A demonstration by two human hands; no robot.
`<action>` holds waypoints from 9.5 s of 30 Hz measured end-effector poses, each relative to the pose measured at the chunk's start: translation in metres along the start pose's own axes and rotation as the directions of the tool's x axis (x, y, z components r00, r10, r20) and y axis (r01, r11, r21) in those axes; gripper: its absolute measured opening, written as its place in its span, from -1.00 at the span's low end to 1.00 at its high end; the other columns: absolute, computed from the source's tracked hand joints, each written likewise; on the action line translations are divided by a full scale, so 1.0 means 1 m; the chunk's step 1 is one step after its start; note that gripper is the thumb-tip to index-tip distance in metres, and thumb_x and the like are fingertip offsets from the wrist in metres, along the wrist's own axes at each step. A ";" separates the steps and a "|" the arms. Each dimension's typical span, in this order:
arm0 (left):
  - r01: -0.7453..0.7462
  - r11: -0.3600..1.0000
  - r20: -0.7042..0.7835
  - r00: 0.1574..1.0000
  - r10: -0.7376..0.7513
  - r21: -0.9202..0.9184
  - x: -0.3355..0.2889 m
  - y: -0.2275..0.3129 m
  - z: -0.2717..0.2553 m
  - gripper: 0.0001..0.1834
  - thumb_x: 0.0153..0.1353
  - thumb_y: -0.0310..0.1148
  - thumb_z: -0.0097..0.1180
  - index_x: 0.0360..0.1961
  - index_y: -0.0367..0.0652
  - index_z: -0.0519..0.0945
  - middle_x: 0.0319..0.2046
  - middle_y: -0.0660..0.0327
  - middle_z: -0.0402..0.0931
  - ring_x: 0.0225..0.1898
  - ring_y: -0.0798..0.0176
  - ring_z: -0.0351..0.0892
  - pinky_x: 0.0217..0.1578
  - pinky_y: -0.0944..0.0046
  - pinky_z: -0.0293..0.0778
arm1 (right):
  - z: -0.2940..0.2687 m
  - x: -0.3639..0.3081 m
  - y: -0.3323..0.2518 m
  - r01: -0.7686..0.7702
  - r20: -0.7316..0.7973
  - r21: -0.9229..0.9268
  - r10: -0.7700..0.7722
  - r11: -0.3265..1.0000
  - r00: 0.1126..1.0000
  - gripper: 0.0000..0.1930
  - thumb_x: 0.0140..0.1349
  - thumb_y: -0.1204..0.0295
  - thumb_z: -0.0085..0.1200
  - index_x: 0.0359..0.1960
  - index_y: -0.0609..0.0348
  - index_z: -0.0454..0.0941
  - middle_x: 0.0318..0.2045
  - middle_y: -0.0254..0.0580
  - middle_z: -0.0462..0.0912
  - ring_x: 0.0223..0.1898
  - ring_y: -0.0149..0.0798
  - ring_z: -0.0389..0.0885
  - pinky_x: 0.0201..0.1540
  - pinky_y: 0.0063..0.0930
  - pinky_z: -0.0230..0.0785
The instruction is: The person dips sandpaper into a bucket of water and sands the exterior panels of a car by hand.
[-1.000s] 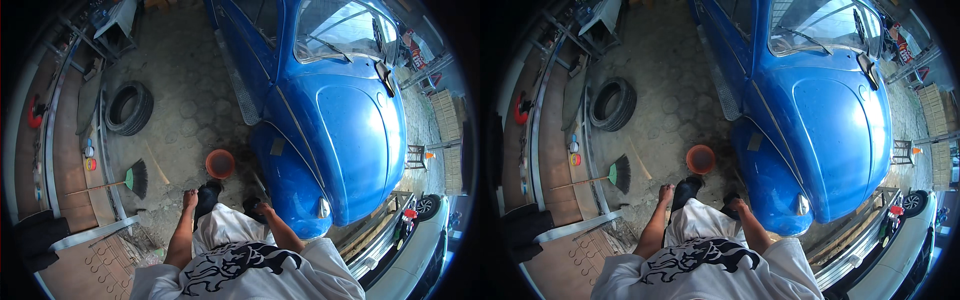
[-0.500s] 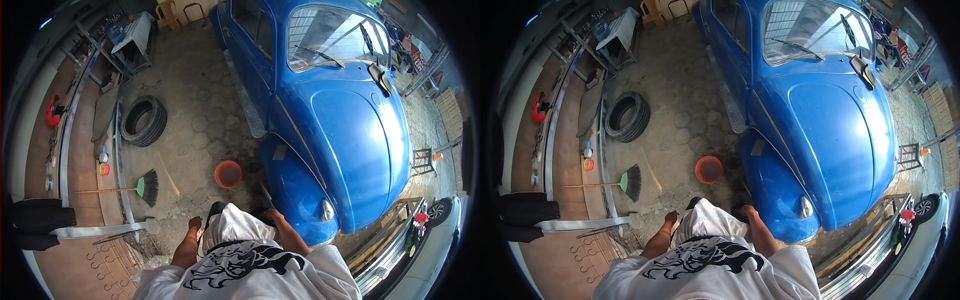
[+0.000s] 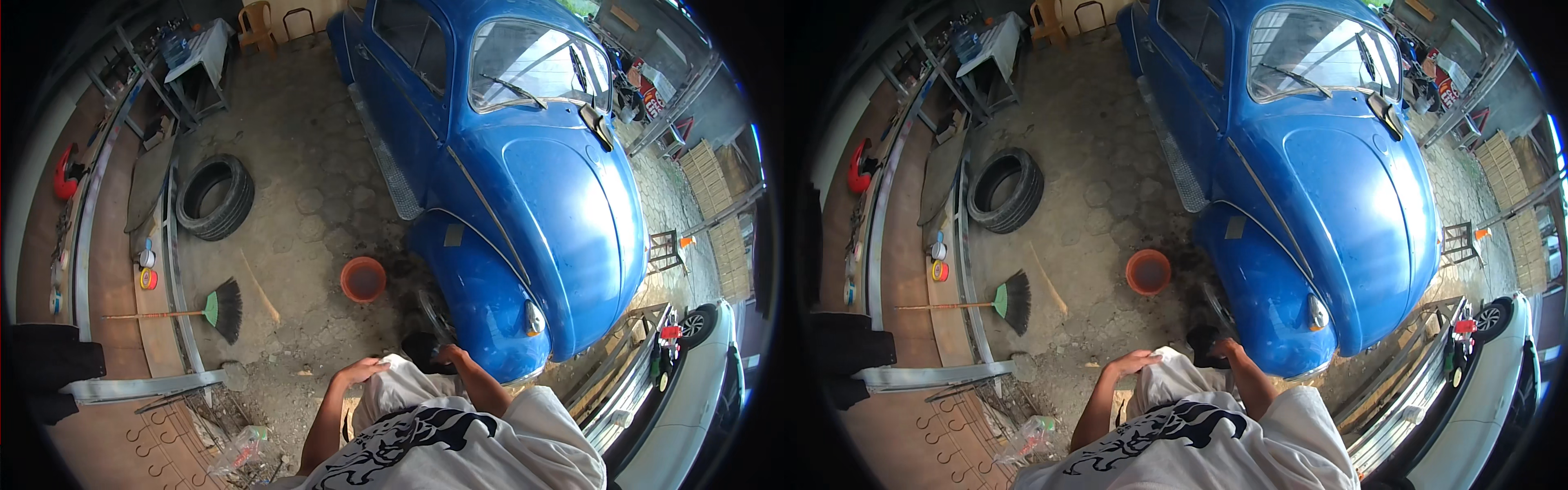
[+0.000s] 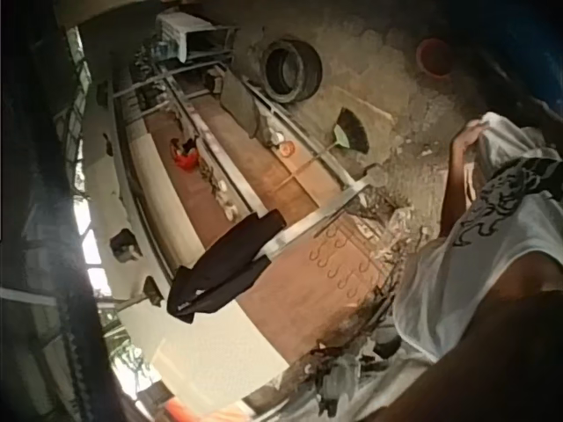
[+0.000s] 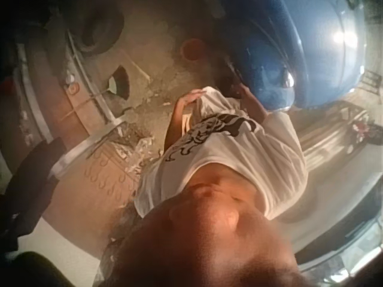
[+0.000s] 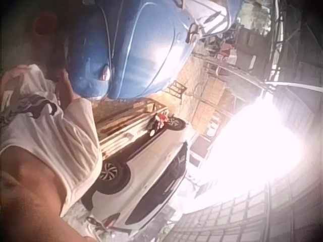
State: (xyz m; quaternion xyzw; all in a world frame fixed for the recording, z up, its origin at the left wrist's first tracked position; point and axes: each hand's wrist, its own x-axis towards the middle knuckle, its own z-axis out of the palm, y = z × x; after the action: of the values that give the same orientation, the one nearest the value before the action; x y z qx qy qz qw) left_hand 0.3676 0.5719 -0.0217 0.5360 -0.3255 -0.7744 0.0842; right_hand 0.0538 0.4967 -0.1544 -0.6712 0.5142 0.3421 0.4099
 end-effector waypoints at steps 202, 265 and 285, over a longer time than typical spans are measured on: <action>0.521 0.693 -0.677 0.733 -0.065 0.498 0.268 -0.042 -0.055 -0.58 0.03 -0.06 0.24 -0.08 0.06 0.63 0.21 0.19 0.33 0.17 -0.04 0.39 0.07 -0.06 0.44 | -0.182 0.018 0.126 -0.298 -0.782 -0.047 0.151 0.953 0.604 -0.43 0.47 0.08 -0.35 0.43 0.01 0.18 0.46 -0.03 0.10 0.49 0.05 -0.01 0.45 0.26 -0.33; -0.178 0.203 0.155 0.980 0.126 0.963 0.223 0.141 0.079 -0.66 0.21 -0.14 0.10 -0.12 -0.11 0.68 -0.15 0.00 0.66 0.00 -0.02 0.60 0.06 0.09 0.43 | 0.193 -0.131 -0.050 -0.213 0.189 0.977 0.457 0.001 0.869 -0.08 -0.01 -0.36 0.13 0.06 0.33 0.57 0.18 0.17 0.50 0.25 0.08 0.44 0.28 -0.23 0.28; -0.153 0.011 0.124 0.840 0.529 0.988 0.313 0.195 0.204 -0.28 0.06 -0.05 0.39 0.06 -0.24 0.30 0.04 -0.12 0.32 0.10 -0.18 0.38 0.09 -0.11 0.38 | 0.263 -0.224 -0.119 0.275 0.724 0.265 0.379 -0.924 0.576 -0.48 0.21 0.02 0.09 0.16 -0.05 0.46 0.05 -0.25 0.57 0.01 -0.28 0.58 -0.12 0.00 0.46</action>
State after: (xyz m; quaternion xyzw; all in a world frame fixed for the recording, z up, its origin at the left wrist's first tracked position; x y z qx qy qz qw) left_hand 0.0158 0.3557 -0.1051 0.4594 -0.8565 -0.2279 -0.0590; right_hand 0.1061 0.8413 -0.0466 0.4752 0.6936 -0.3850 0.3805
